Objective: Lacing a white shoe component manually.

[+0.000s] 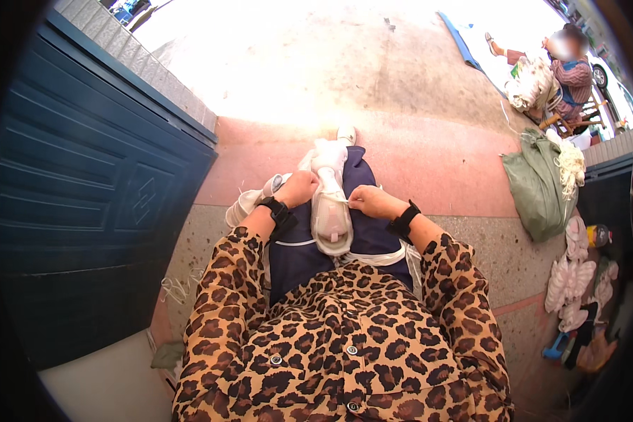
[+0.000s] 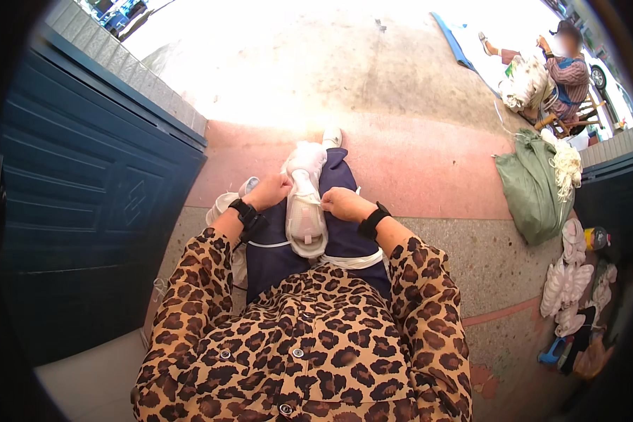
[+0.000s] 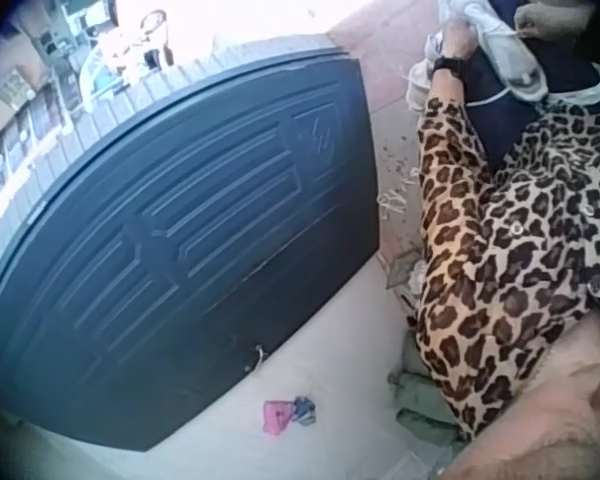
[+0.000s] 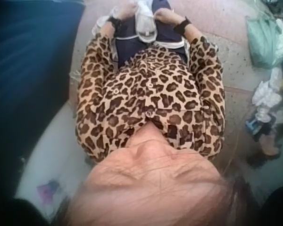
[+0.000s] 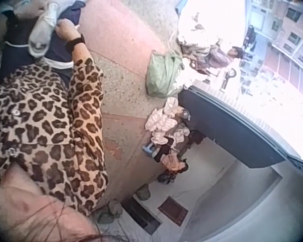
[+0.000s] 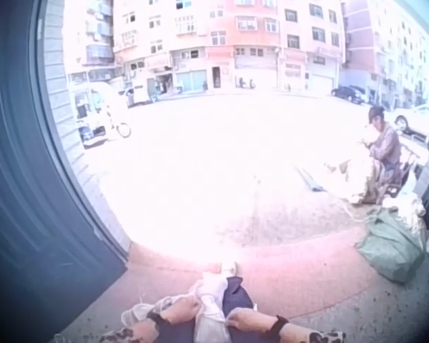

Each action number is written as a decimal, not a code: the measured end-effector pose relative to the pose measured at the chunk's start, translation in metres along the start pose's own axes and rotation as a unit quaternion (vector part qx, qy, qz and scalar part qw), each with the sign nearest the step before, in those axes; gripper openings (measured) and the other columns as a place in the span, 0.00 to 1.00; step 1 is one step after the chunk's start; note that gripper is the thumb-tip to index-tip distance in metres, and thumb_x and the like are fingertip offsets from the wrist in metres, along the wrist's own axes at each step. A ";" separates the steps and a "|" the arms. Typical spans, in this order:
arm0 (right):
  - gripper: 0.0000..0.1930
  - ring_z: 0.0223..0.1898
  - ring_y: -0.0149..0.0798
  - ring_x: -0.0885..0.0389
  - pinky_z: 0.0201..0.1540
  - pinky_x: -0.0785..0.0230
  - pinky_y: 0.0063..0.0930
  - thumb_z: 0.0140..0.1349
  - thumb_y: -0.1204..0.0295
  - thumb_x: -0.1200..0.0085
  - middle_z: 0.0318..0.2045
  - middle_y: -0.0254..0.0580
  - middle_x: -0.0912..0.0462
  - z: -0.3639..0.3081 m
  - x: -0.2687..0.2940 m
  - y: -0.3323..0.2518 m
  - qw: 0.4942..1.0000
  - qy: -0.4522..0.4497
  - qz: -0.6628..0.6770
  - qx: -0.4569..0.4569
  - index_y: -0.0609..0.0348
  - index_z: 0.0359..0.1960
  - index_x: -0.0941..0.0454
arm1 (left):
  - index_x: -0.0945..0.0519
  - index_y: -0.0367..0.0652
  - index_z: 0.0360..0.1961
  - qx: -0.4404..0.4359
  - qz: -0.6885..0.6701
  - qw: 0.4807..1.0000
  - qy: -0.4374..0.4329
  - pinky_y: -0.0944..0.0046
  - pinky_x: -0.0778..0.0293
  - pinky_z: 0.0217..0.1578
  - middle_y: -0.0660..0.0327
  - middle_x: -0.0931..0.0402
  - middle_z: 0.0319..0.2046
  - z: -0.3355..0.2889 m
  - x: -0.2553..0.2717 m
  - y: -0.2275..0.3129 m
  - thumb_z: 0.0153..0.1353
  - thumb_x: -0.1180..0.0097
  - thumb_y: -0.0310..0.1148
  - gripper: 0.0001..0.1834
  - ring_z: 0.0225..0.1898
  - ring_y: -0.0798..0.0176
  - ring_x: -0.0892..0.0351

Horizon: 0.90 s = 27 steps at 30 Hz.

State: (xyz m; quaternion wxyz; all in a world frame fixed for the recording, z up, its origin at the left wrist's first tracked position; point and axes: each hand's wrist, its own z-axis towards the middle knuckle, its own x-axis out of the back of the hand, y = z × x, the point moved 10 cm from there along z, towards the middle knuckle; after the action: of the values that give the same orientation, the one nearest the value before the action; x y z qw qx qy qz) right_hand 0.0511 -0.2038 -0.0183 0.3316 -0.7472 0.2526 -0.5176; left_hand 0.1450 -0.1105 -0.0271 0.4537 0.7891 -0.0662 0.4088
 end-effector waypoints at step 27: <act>0.10 0.33 0.51 0.25 0.37 0.33 0.38 0.56 0.68 0.55 0.28 0.50 0.24 -0.017 -0.039 -0.057 0.997 0.028 0.017 0.067 0.63 0.29 0.25 | 0.25 0.38 0.24 0.127 -0.175 0.975 0.053 0.76 0.45 0.11 0.68 0.32 0.16 -0.015 -0.009 -0.018 0.52 0.46 0.31 0.07 0.14 0.77 0.38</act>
State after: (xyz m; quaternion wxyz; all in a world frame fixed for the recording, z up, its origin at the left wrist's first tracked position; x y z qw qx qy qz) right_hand 0.0236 -0.1426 0.0050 0.3825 -0.7043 0.2389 -0.5483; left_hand 0.1390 -0.0911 -0.0420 0.4173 0.8170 0.1497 0.3688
